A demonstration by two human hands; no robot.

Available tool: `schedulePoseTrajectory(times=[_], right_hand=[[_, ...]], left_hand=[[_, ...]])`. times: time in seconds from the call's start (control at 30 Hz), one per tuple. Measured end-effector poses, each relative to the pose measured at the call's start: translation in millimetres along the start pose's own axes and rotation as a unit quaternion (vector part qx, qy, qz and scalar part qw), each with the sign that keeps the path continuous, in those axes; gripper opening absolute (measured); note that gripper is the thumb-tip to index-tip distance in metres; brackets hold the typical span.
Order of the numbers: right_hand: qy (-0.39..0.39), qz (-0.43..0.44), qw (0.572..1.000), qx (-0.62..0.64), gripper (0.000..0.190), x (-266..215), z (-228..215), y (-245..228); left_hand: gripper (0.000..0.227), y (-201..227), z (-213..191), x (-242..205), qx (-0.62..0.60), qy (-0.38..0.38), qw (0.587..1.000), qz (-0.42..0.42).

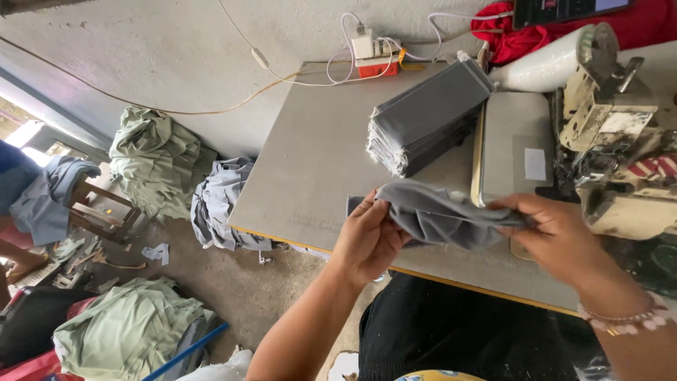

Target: Sorting and inspecting small rectangular fabric pieces on a sewing table

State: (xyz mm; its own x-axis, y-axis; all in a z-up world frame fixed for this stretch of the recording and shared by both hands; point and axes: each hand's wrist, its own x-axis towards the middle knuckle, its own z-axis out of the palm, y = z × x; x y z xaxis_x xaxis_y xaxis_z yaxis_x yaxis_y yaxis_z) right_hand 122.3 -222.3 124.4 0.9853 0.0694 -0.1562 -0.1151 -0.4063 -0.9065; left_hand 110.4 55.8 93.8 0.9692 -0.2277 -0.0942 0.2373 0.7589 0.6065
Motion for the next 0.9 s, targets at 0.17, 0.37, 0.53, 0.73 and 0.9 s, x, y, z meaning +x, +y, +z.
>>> schedulePoseTrajectory(times=[0.17, 0.37, 0.53, 0.73, 0.9], right_hand=[[-0.268, -0.214, 0.837, 0.426, 0.032, -2.0, -11.0, 52.6], [-0.51, -0.195, 0.837, 0.02, 0.058, -50.4, -25.8, -4.5], [-0.331, -0.077, 0.888, -0.31, 0.031, -50.0, 1.1, 17.4], [-0.367, -0.134, 0.913, -0.119, 0.037, -52.1, 19.5, 59.2], [-0.44, -0.118, 0.889, -0.055, 0.029, -60.5, 31.6, 66.1]], left_hand=[[0.022, 3.6, -6.3, -23.8, 0.057, -0.187, 0.974, -0.118], [0.03, 71.1, 16.3, -18.2, 0.397, -0.347, 0.849, -0.026], [0.045, 82.2, 51.8, -18.1, 0.741, -0.134, 0.658, -0.005], [0.042, 57.8, 78.4, -21.7, 0.685, -0.004, 0.725, 0.078], [0.042, 48.2, 95.1, -13.0, 0.731, -0.056, 0.669, 0.121]])
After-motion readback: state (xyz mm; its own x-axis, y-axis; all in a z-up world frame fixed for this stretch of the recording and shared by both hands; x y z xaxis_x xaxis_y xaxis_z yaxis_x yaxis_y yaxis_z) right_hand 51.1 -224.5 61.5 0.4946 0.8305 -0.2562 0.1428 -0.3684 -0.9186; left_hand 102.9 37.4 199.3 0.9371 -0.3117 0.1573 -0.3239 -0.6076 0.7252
